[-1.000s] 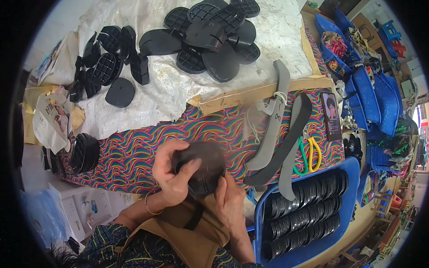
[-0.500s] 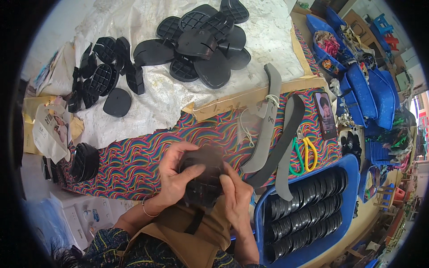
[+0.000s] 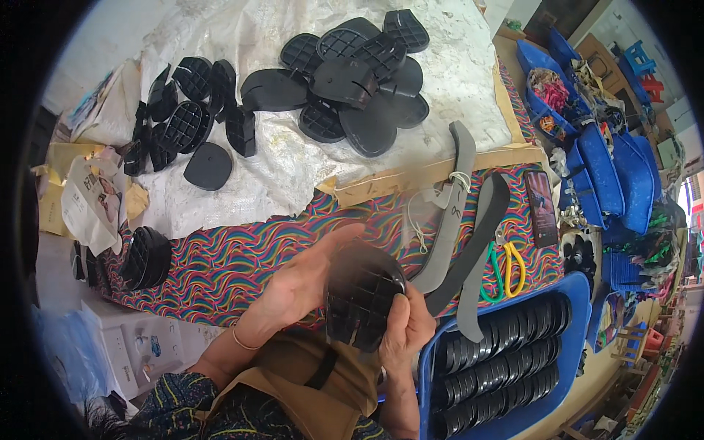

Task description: The person assembles black slipper soles with straps by hand. They pick up a sole, thread a strap through the sole's holes, and pull it tight to secure it. The person repeats this process for multiple units, placing the finished slippers aside.

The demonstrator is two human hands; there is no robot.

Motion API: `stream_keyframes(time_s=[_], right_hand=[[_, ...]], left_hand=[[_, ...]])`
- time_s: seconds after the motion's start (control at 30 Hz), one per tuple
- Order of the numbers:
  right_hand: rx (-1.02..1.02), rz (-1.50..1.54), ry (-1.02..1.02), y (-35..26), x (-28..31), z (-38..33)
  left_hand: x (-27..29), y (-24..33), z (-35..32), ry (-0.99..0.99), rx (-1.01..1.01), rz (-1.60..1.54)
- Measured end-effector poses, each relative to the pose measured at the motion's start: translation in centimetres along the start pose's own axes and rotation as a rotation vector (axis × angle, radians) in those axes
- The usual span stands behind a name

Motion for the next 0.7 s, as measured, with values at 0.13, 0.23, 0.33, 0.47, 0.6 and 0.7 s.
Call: stream_keyframes(time_s=[0.13,0.23,0.33,0.47,0.6,0.7], right_hand=[[-0.197,0.208,-0.046,0.6,-0.7,0.9],[-0.308,0.406,-0.015,2.4,-0.4,1.5],[-0.238,0.448,0.153,2.9,-0.2,1.6],[-0.018,0.234,0.208,1.2,0.2,1.6],[0.098,0.133,0.27,-0.7,0.7,1.7],[0.115,0.083,0.261,0.0,1.2,1.6]], left_hand=[[-0.3,-0.6,0.0,-0.105,0.124,-0.182],[-0.1,-1.9,0.1,-0.085,0.159,-0.255],[0.6,-2.8,0.0,0.018,0.119,-0.312],[-0.4,-0.4,-0.7,0.015,-0.131,0.157],[0.0,-1.5,-1.1,0.083,-0.09,0.238],[-0.1,-1.6,-1.5,0.115,-0.106,0.443]])
Point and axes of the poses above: each hand's wrist, its own z-axis towards the middle knuckle, its own x-axis out of the back of the hand, y = z × x, the point moved 10 cm from there along z, towards the middle knuckle, and after that the axes turned 5 degrees about y, right-handed, at the moved point
